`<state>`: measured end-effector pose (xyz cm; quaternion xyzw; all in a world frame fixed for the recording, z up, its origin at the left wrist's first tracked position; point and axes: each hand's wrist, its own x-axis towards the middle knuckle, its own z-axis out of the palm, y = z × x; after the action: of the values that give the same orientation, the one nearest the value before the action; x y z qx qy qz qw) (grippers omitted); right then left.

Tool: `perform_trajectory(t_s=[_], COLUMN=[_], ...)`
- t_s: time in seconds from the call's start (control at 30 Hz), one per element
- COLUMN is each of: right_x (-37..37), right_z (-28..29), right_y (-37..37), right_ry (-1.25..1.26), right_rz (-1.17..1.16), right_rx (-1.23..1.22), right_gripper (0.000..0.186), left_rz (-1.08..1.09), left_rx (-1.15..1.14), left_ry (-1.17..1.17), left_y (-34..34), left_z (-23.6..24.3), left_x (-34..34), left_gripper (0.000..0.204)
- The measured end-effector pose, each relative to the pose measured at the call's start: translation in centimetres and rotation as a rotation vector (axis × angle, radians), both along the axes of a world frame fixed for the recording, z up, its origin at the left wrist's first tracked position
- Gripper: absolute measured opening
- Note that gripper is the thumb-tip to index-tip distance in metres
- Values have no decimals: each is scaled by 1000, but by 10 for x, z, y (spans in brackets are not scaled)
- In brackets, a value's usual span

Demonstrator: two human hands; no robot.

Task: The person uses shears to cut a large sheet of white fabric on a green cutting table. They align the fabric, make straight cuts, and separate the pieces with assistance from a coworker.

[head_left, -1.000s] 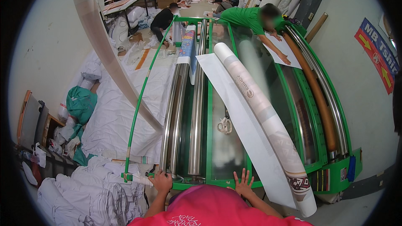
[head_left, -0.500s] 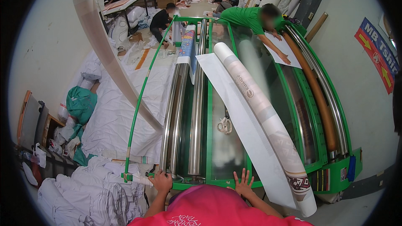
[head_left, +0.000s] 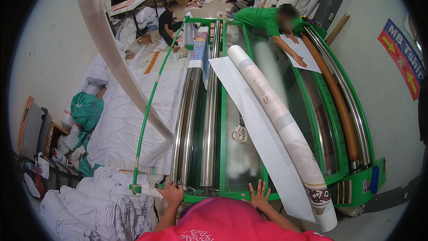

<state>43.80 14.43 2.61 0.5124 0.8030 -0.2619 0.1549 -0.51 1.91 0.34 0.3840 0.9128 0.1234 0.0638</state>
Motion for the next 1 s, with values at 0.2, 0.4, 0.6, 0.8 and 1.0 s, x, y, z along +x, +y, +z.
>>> perform_trajectory(t_s=[0.2,0.4,0.6,0.8,1.0], right_x=[0,-1,-1,-2,0], right_z=[4,2,2,4,-2], right_y=[0,0,1,2,1], right_ry=[22,-2,-10,-3,6], right_rz=[0,2,3,0,5], right_rx=[-2,-3,-12,-20,5], right_gripper=[116,116,116,116,115], left_rz=[1,2,0,-15,-12], left_rx=[0,-2,1,19,1], left_ry=[-1,-2,-11,1,6], left_y=[0,1,0,0,0], left_z=[0,1,-1,-1,0], left_x=[0,0,-1,-1,0], left_gripper=[36,36,36,36,36])
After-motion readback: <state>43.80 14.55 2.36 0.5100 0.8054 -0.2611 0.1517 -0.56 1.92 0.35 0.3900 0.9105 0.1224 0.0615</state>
